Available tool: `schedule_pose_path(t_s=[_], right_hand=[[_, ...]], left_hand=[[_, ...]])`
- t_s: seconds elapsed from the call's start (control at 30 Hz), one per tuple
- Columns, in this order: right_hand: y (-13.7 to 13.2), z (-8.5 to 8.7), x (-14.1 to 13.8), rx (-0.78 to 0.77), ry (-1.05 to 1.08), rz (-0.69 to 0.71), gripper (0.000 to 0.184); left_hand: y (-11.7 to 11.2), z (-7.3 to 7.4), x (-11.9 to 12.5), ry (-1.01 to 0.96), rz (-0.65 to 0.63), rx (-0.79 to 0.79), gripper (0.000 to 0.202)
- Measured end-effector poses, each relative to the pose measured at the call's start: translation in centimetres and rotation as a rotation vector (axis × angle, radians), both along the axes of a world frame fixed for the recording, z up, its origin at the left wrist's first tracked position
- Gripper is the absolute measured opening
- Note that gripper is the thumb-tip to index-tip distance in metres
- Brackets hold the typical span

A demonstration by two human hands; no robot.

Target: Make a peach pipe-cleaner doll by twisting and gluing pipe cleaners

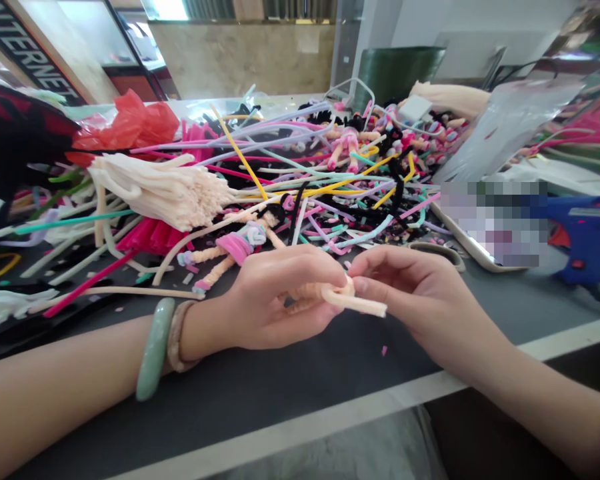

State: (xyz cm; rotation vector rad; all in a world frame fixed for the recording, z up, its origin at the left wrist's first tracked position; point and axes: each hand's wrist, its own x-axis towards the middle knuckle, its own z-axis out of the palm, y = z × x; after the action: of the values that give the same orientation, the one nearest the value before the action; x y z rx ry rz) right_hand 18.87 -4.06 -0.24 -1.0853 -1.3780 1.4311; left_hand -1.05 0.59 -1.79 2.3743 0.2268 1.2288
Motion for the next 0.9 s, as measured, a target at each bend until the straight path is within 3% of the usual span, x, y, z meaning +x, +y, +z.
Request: schedule_pose_path(t_s=[0.43, 0.9], right_hand=[[-0.13, 0.14, -0.06, -0.005, 0.041, 0.049, 0.003], [-0.19, 0.12, 0.02, 0.019, -0.051, 0.045, 0.007]], left_hand=[[-0.07, 0.75, 0.16, 0.016, -0.070, 0.059, 0.021], [-0.21, 0.80, 0.05, 0.049, -0.092, 0.038, 0.025]])
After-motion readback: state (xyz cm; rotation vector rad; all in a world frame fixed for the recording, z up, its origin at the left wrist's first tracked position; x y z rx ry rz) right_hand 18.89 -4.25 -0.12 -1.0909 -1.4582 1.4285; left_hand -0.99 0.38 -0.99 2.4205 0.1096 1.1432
